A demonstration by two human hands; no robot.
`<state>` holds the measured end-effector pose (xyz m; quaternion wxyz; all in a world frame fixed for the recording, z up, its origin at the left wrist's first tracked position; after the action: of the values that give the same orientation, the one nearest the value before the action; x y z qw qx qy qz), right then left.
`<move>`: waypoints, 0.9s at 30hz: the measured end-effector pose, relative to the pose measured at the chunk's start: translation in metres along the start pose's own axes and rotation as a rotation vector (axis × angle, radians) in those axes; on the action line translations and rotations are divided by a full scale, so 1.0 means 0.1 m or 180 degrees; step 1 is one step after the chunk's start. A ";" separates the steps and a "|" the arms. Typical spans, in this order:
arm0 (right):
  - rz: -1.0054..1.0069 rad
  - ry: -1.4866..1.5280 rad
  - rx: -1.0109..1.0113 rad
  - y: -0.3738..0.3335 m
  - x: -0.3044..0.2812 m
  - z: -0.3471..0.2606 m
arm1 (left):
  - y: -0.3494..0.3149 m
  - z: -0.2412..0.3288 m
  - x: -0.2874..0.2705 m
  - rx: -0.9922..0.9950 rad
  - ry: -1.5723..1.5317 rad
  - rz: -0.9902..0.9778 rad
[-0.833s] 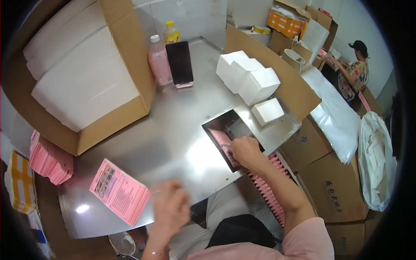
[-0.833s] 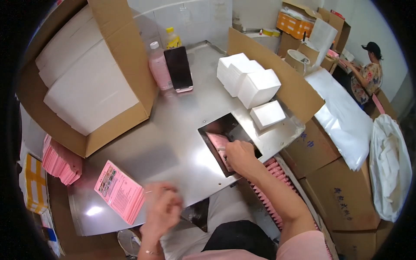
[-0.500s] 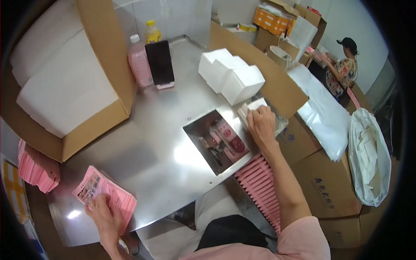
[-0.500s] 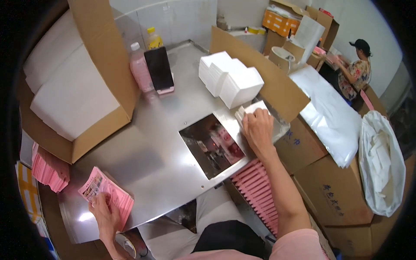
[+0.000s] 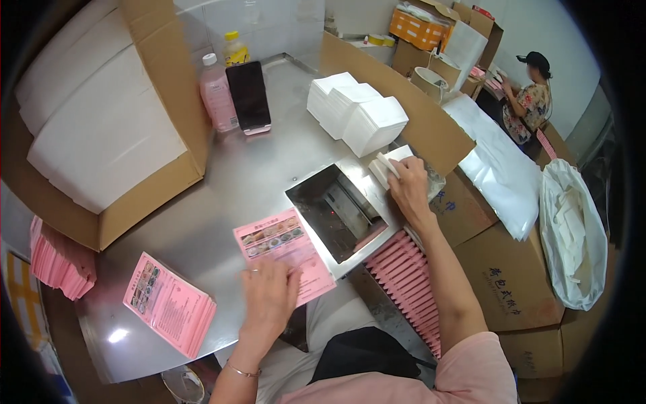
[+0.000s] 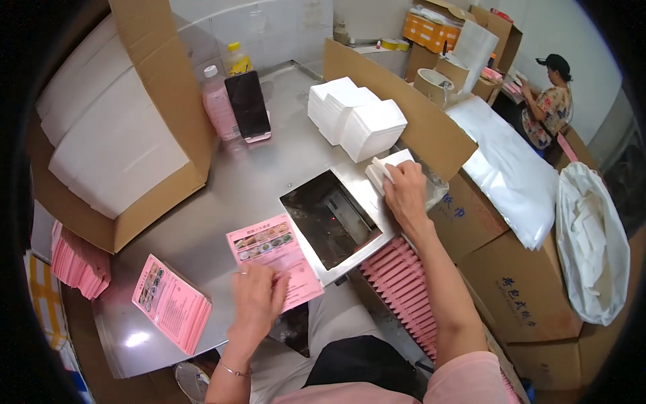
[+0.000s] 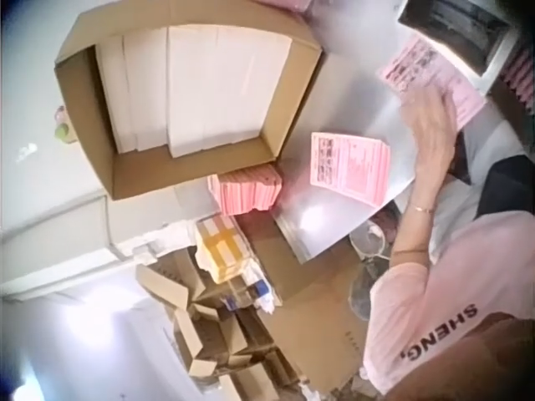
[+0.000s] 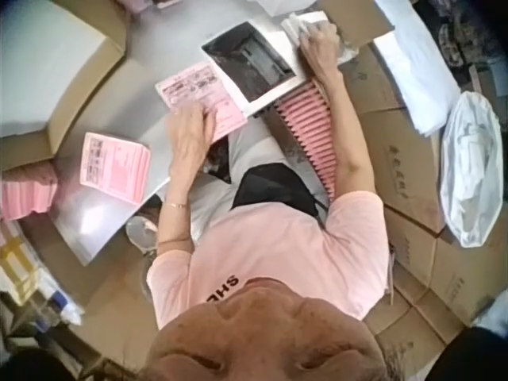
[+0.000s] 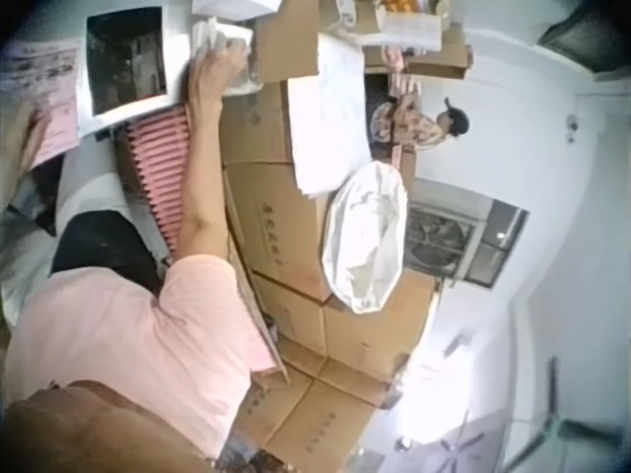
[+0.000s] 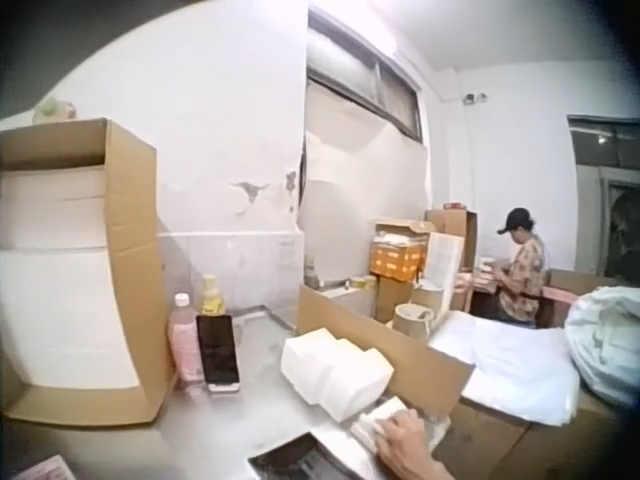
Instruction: Manually counting and packaging tissue packets into boxes and plastic bags.
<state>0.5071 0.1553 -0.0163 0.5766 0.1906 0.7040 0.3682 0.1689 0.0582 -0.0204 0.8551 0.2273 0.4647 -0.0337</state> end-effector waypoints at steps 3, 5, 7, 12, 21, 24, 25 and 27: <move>0.0215 0.0061 0.0029 0.03 -0.12 -0.18 | 0.06 0.18 0.06 0.0176 0.0073 -0.0190; 0.0103 0.0762 -0.0760 -0.02 -0.06 -0.78 | 0.06 0.14 0.04 0.0219 -0.0174 -0.0175; -0.0917 0.0645 -0.1992 -0.28 -0.15 -1.58 | 0.03 0.04 -0.07 0.0039 -0.0480 -0.0293; 0.0394 0.0451 -0.1627 0.06 -0.56 -1.27 | -0.06 -0.05 -0.17 -0.0229 0.0504 -0.0073; 0.0118 -0.0309 -0.0159 -0.09 0.03 -0.13 | -0.02 0.01 -0.18 -0.0314 0.0578 -0.0330; -0.0022 -0.0382 -0.0069 -0.08 0.02 -0.20 | -0.03 -0.02 -0.17 -0.0191 0.0626 -0.0186; -0.0160 -0.0530 -0.0115 -0.05 0.01 -0.20 | -0.03 -0.01 -0.17 -0.0184 0.0624 -0.0187; -0.0206 -0.0641 -0.0201 0.01 0.03 -0.19 | -0.02 0.01 -0.18 -0.0206 0.0601 -0.0204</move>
<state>0.4882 0.1529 -0.0165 0.6618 0.1855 0.6363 0.3503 0.1589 0.0535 -0.0064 0.8129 0.1868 0.5511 -0.0245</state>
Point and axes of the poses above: each hand's wrist, its own y-axis towards the middle knuckle, its own x-axis out of the palm, z = x × y, the point moved 2 cm from there along y, towards the middle knuckle, and after that the axes turned 10 degrees about -x, right-handed, at the moved point
